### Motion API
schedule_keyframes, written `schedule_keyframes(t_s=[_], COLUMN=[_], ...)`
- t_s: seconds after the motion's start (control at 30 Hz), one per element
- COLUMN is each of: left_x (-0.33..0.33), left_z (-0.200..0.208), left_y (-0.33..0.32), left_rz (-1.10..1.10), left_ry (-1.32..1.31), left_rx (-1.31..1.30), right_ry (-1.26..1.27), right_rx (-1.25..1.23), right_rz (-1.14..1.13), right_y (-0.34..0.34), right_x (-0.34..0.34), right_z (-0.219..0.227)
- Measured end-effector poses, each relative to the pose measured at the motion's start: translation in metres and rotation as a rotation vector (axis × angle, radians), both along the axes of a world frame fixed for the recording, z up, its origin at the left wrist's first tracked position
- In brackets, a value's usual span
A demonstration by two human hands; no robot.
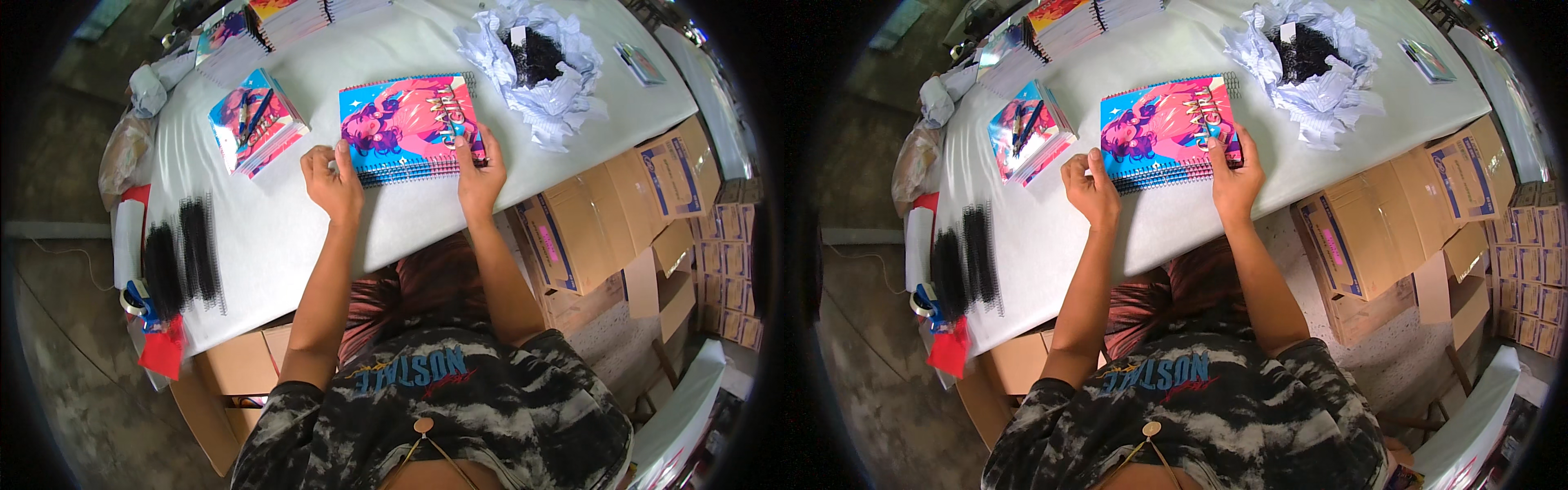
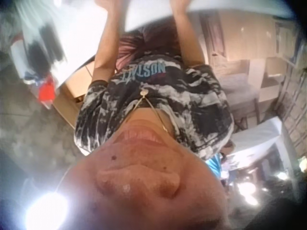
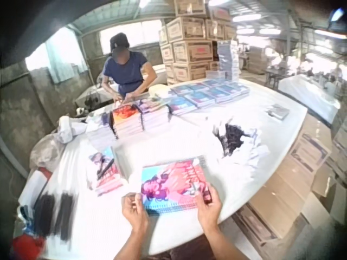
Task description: The person inserts spiral wire bindings into the holes of notebook covers and pages, then closes the spirals to secure the pages. They repeat this process for multiple notebooks, stacking the finished ones on the table.
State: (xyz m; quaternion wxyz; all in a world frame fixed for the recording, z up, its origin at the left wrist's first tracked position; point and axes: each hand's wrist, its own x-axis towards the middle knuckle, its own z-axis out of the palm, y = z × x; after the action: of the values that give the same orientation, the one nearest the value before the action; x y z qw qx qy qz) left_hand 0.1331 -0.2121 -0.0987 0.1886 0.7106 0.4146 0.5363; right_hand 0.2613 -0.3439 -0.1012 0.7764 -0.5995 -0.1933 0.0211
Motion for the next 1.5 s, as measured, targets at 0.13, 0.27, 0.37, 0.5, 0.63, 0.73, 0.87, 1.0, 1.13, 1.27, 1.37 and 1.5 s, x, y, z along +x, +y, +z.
schedule_keyframes(t_s=[0.13,0.27,0.37,0.5,0.63,0.73,0.87,1.0,1.13,1.27,1.37,1.5], left_x=[0.000,0.002,0.016,0.019,0.038,0.040,0.028,0.034,0.025,0.024,0.012,-0.027], left_z=[0.002,0.006,-0.002,0.007,0.002,0.001,-0.011,-0.004,-0.013,-0.022,-0.005,0.023], left_y=[-0.005,-0.009,-0.009,-0.017,0.009,0.014,0.016,0.006,0.013,0.020,0.021,0.074], left_rz=[-0.071,-0.045,-0.110,-0.191,-0.197,-0.208,-0.239,-0.174,-0.224,-0.283,-0.230,0.080], left_ry=[-0.199,-0.303,-0.612,-0.480,-0.479,-0.524,-0.553,-0.632,-0.542,-0.650,-0.515,0.123], left_rx=[-0.265,-0.353,-0.393,-0.523,-0.534,-0.540,-0.550,-0.489,-0.499,-0.435,-0.475,0.223], right_ry=[-0.044,-0.128,-0.124,0.074,0.036,-0.004,0.086,0.081,0.062,0.053,-0.005,-0.052], right_rx=[-0.094,-0.171,-0.151,-0.069,-0.057,-0.133,-0.058,-0.027,-0.063,-0.089,-0.065,-0.070], right_rz=[-0.057,-0.145,-0.146,-0.036,-0.098,-0.151,-0.177,-0.149,-0.137,-0.132,-0.146,-0.193], right_y=[0.004,0.007,0.015,0.019,0.029,0.027,0.021,0.017,0.019,0.021,0.020,0.016], right_x=[0.004,0.012,0.020,0.023,0.037,0.033,0.012,0.012,0.016,0.013,0.011,0.012], right_z=[-0.010,-0.014,-0.004,0.000,-0.006,-0.007,-0.001,-0.006,-0.011,-0.005,-0.001,-0.003])
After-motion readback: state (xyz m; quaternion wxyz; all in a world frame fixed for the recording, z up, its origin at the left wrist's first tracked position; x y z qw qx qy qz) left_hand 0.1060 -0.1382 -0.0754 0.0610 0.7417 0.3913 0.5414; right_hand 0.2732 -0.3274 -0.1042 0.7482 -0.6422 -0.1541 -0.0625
